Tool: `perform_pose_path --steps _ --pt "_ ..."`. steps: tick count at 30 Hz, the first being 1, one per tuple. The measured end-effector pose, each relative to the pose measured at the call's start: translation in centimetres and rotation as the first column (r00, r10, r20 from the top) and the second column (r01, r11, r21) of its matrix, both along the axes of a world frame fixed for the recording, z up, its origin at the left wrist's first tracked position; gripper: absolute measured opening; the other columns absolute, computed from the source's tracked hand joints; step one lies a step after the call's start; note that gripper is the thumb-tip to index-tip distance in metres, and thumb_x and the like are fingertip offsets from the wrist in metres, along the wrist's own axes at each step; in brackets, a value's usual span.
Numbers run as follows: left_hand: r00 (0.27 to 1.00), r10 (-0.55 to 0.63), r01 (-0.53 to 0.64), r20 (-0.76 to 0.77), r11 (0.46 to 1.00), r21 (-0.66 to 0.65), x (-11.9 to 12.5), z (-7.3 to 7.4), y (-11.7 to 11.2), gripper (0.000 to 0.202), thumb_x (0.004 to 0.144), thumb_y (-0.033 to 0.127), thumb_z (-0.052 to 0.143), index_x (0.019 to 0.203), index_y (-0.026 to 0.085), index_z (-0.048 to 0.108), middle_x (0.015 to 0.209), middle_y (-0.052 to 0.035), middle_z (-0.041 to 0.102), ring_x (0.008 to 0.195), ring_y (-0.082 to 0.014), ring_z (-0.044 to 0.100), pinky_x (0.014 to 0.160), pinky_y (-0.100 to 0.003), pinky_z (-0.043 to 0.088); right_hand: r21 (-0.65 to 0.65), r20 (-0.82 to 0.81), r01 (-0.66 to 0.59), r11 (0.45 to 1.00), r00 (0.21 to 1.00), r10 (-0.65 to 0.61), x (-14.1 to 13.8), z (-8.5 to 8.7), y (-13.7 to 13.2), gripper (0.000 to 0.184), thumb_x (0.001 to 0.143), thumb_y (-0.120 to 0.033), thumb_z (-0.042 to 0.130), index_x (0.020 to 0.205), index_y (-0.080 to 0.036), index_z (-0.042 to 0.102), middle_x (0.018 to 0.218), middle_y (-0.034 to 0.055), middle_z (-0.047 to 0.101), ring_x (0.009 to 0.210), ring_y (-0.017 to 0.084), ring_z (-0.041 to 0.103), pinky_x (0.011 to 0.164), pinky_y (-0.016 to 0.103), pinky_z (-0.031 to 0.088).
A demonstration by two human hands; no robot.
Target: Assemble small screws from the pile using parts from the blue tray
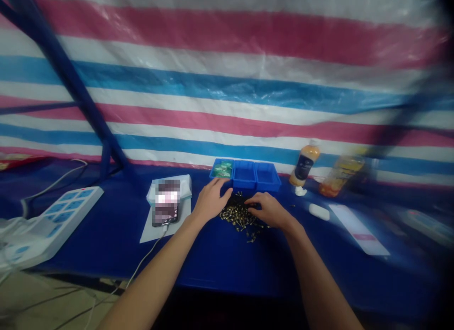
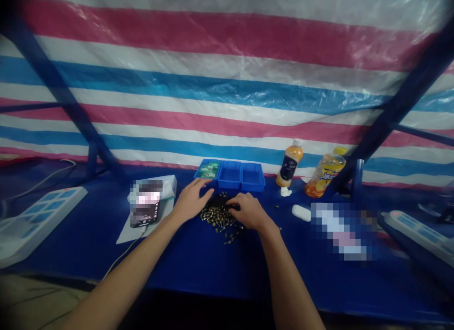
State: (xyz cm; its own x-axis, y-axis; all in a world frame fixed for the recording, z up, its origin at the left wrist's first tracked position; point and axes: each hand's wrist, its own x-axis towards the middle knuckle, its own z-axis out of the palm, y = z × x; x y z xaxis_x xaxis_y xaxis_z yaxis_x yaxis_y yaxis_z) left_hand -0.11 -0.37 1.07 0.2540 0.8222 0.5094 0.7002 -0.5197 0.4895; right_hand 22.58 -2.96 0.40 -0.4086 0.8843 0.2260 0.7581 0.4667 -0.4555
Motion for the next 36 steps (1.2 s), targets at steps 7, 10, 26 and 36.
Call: perform_pose_path --steps 7,10,26,36 --pt "0.999 -0.032 0.034 0.032 0.998 -0.055 -0.4 -1.6 0.0 0.025 0.089 0.035 0.053 0.108 0.024 0.066 0.103 -0.0043 0.067 0.09 -0.0213 0.063 0.085 -0.035 0.049 0.026 0.063 0.032 0.999 0.997 -0.033 -0.8 -0.5 -0.4 0.018 0.086 -0.025 0.059 0.094 -0.03 0.074 0.102 0.001 0.07 0.093 0.021 0.059 0.086 0.035 0.04" --pt "0.998 -0.046 0.048 0.04 0.997 -0.063 -0.5 -1.6 0.0 0.024 0.089 0.034 0.053 0.106 0.024 0.067 0.1 -0.0047 0.067 0.091 -0.0219 0.064 0.085 -0.034 0.049 0.034 0.051 0.044 0.998 0.998 -0.046 -0.7 -0.5 -0.4 0.016 0.085 -0.026 0.061 0.095 -0.029 0.074 0.102 0.0023 0.071 0.093 0.021 0.058 0.085 0.035 0.04" --pt "0.994 -0.088 0.093 0.06 0.992 -0.09 -0.5 -1.9 -0.2 0.024 0.088 0.034 0.054 0.104 0.024 0.069 0.098 -0.0049 0.068 0.089 -0.0215 0.064 0.083 -0.033 0.049 0.027 0.052 0.044 0.999 0.998 -0.045 0.0 -0.8 -0.8 0.019 0.086 -0.025 0.058 0.096 -0.031 0.073 0.106 0.0022 0.068 0.097 0.02 0.057 0.089 0.036 0.039" --pt "0.995 -0.081 0.086 0.06 0.993 -0.085 -0.8 -2.3 0.1 0.022 0.087 0.033 0.055 0.102 0.024 0.069 0.094 -0.0043 0.068 0.085 -0.0208 0.064 0.081 -0.033 0.049 0.007 0.047 0.131 0.991 0.99 -0.131 0.6 -0.8 -1.0 0.015 0.075 -0.022 0.062 0.085 -0.027 0.073 0.095 0.0034 0.064 0.093 0.021 0.055 0.084 0.034 0.041"
